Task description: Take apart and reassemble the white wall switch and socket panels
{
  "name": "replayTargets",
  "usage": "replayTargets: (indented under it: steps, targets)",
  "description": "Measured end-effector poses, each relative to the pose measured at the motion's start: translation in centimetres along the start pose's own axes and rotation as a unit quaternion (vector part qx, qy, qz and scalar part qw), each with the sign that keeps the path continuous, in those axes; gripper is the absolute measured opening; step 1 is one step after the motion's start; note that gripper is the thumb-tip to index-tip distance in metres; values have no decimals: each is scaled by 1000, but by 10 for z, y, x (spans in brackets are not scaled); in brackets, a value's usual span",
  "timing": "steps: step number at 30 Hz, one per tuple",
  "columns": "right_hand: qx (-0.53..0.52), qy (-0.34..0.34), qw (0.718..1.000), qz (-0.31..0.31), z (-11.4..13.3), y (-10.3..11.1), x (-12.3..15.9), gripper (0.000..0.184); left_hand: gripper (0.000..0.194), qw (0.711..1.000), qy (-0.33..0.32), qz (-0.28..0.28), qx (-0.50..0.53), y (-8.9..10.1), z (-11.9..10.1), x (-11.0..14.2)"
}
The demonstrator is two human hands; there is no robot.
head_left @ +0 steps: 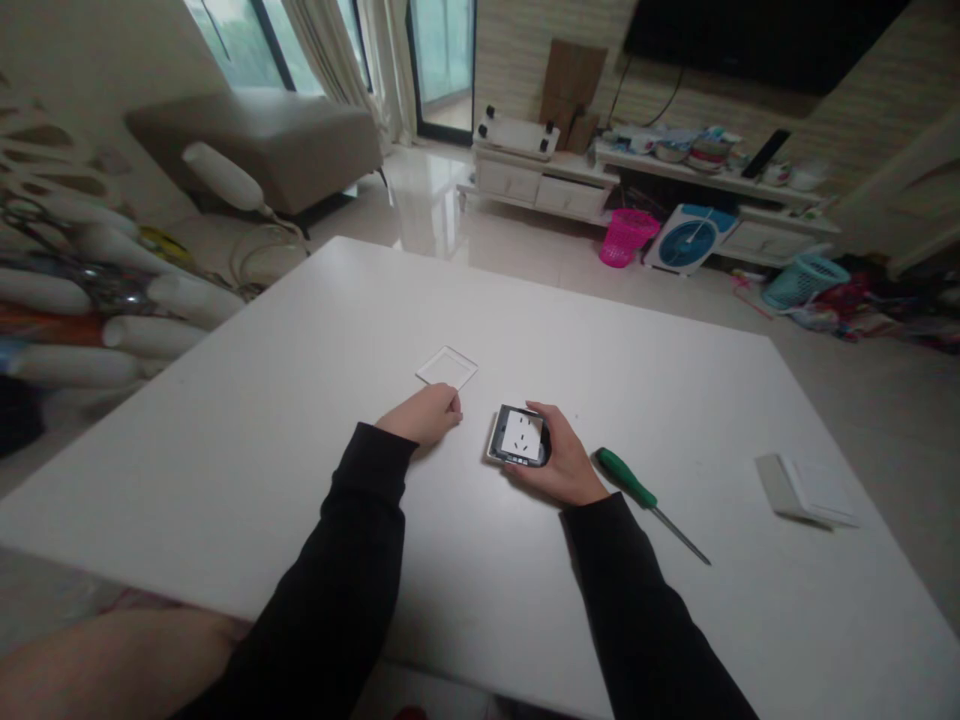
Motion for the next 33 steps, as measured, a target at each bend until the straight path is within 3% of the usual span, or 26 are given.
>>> replayTargets:
  steps: [6,10,14,18,22,27,33]
  targets:
    - [24,33,999,-35,7,7,0,84,5,990,-88,-70,88,-9,-28,-13]
    - [69,18,992,-106,14,28,7,48,8,964,-137,-144,176,-22,-39,-22]
    - [141,-47,976,-160,5,60,41,25,16,930,-135,-183,289,-36,-37,-27]
    - [208,-111,955,-179,-21,83,90,26,27,889,-109,-234,379,-42,-30,-33]
    - [209,-138,951,-180,-41,89,120,25,28,861,-85,-266,424,-41,-29,-35]
    - [207,-129,948,-206,-38,86,123,19,26,844,-67,-271,458,-37,-30,-32]
    - [133,-150,940,-276,0,89,100,22,34,841,-84,-245,475,-29,-36,-29]
Point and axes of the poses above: each hand's wrist, its own x-axis away from the middle knuckle, its own y-axis out of the back of the hand, z = x × y, the point moved 4 cm from there along -x, towards the middle knuckle, and after that the axes turned 9 degrees about -y, right-handed, at the moved point
